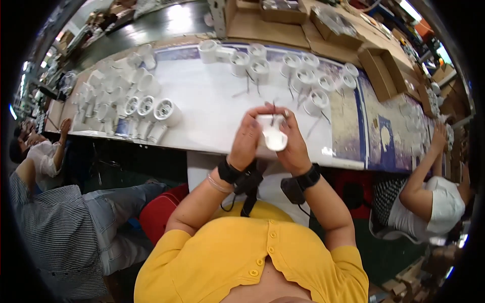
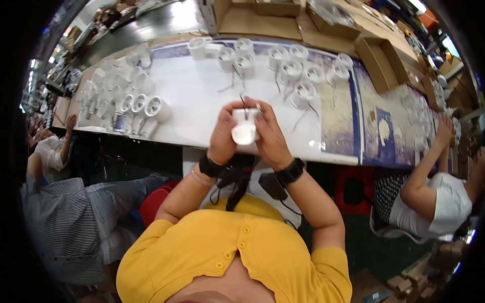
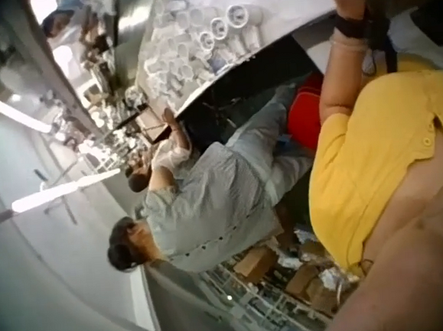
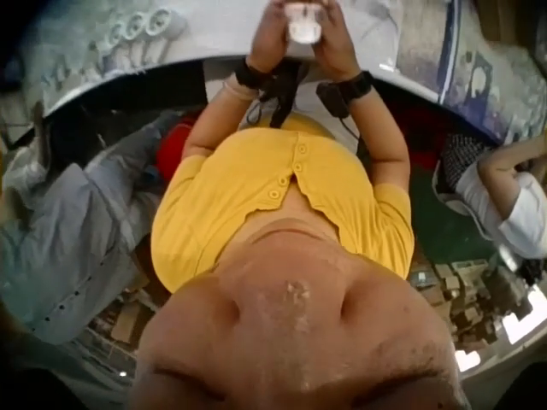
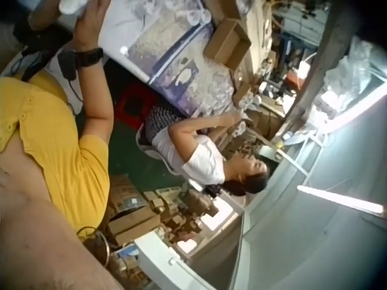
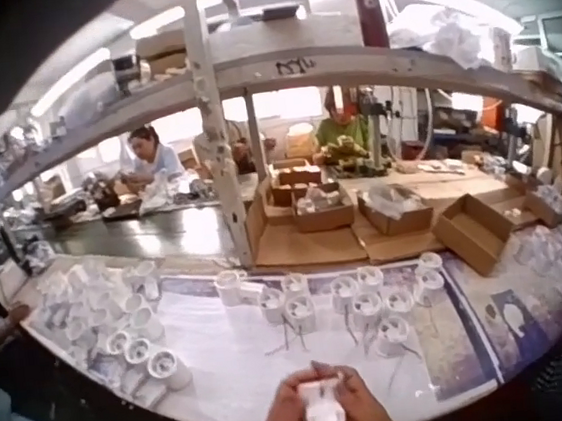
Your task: The recorder is sitting at an assembly line workbench, assembling small white plastic components by hand.
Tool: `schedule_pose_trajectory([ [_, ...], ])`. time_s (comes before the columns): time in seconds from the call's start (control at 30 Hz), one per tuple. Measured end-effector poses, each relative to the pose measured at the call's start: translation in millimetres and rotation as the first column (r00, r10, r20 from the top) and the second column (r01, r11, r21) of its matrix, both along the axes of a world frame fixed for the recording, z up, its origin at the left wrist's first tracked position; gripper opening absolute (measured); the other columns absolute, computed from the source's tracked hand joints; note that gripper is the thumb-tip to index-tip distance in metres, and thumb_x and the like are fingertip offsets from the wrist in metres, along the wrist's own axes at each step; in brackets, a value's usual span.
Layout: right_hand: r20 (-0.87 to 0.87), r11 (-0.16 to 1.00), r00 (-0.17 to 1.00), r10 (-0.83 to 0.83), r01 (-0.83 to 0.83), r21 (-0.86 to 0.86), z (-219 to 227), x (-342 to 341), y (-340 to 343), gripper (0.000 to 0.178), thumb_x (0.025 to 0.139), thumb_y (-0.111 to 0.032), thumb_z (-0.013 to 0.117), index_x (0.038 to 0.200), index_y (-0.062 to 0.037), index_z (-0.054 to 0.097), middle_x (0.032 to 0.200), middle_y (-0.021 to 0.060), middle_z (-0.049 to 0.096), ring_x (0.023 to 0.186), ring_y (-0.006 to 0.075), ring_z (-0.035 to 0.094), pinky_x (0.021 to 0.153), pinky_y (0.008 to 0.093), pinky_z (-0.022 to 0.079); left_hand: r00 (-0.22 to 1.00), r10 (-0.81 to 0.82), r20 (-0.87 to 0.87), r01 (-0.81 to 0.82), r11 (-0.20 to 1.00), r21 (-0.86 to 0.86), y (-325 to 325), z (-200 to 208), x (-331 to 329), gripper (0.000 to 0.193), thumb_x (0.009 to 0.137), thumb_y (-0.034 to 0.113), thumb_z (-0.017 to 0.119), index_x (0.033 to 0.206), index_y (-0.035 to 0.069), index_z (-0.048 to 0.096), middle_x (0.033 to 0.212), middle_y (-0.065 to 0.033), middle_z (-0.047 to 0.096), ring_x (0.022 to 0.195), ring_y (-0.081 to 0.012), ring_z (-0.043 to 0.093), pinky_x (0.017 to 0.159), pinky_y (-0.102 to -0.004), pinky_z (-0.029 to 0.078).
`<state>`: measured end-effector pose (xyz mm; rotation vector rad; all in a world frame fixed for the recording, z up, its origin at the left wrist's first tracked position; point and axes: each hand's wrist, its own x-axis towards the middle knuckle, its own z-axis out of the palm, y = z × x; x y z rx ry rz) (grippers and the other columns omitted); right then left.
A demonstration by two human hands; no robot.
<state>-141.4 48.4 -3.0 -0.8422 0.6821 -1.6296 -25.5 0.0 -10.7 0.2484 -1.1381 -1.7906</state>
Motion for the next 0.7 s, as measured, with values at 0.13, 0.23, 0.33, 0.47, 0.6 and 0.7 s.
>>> schedule_pose_trajectory([
  [0.13,0.044,0.999,0.998,-0.049,0.048,0.019,-23,-2,6,0.028,0.101,-0.019,0.041,0.126,-0.0070,0.042,0.144,0.0138,0.037,0.132,0.0227,0.036,0.111,0.0363,0.027,0.992,0.088,0.093,-0.082,0.994,-0.074,9,-19,-11,0.024,0.102,0.017,0.036,0.118,0.003,0.048,0.118,-0.0080,0.052,0.111,-0.0150,0.048,0.100,-0.0296,0.036],
  [0.23,0.140,0.999,0.990,-0.034,0.028,0.041,-25,-7,10,0.020,0.100,-0.019,0.043,0.117,-0.0085,0.046,0.142,0.0140,0.037,0.130,0.0239,0.037,0.110,0.0371,0.029,0.986,0.153,0.062,-0.135,0.963,-0.235,11,-18,-15,0.020,0.102,0.015,0.036,0.114,0.004,0.049,0.115,-0.0071,0.050,0.111,-0.0148,0.046,0.100,-0.0286,0.034],
  [0.33,0.103,1.000,0.995,0.007,-0.007,-0.005,-27,-7,8,0.017,0.100,-0.019,0.044,0.114,-0.0095,0.046,0.141,0.0137,0.038,0.129,0.0238,0.039,0.110,0.0369,0.030,0.982,0.179,0.058,-0.156,0.947,-0.279,9,-20,-11,0.019,0.102,0.014,0.037,0.113,0.004,0.049,0.116,-0.0073,0.049,0.111,-0.0151,0.045,0.100,-0.0288,0.034],
  [0.47,0.045,1.000,0.999,0.025,-0.025,-0.011,-30,-7,2,0.019,0.100,-0.024,0.043,0.112,-0.0105,0.047,0.140,0.0114,0.040,0.128,0.0238,0.040,0.110,0.0383,0.031,0.981,0.190,0.045,-0.171,0.947,-0.273,4,-22,-9,0.017,0.101,0.013,0.038,0.111,0.005,0.049,0.115,-0.0069,0.049,0.111,-0.0152,0.045,0.100,-0.0290,0.033],
  [0.6,0.108,0.999,0.994,-0.006,0.002,0.039,-29,-10,1,0.020,0.100,-0.025,0.043,0.114,-0.0106,0.047,0.139,0.0100,0.042,0.129,0.0240,0.040,0.110,0.0393,0.031,0.997,0.048,-0.067,-0.051,0.998,-0.042,4,-19,-17,0.014,0.101,0.012,0.040,0.111,0.006,0.049,0.112,-0.0058,0.049,0.110,-0.0148,0.045,0.100,-0.0289,0.033],
  [0.7,0.284,0.995,0.958,0.032,-0.058,0.081,-27,-13,1,0.021,0.100,-0.021,0.044,0.117,-0.0100,0.046,0.138,0.0100,0.042,0.128,0.0243,0.040,0.110,0.0396,0.032,0.994,0.029,-0.102,-0.033,0.999,-0.039,2,-19,-16,0.013,0.101,0.013,0.042,0.110,0.007,0.048,0.111,-0.0054,0.049,0.110,-0.0147,0.045,0.100,-0.0288,0.033],
])
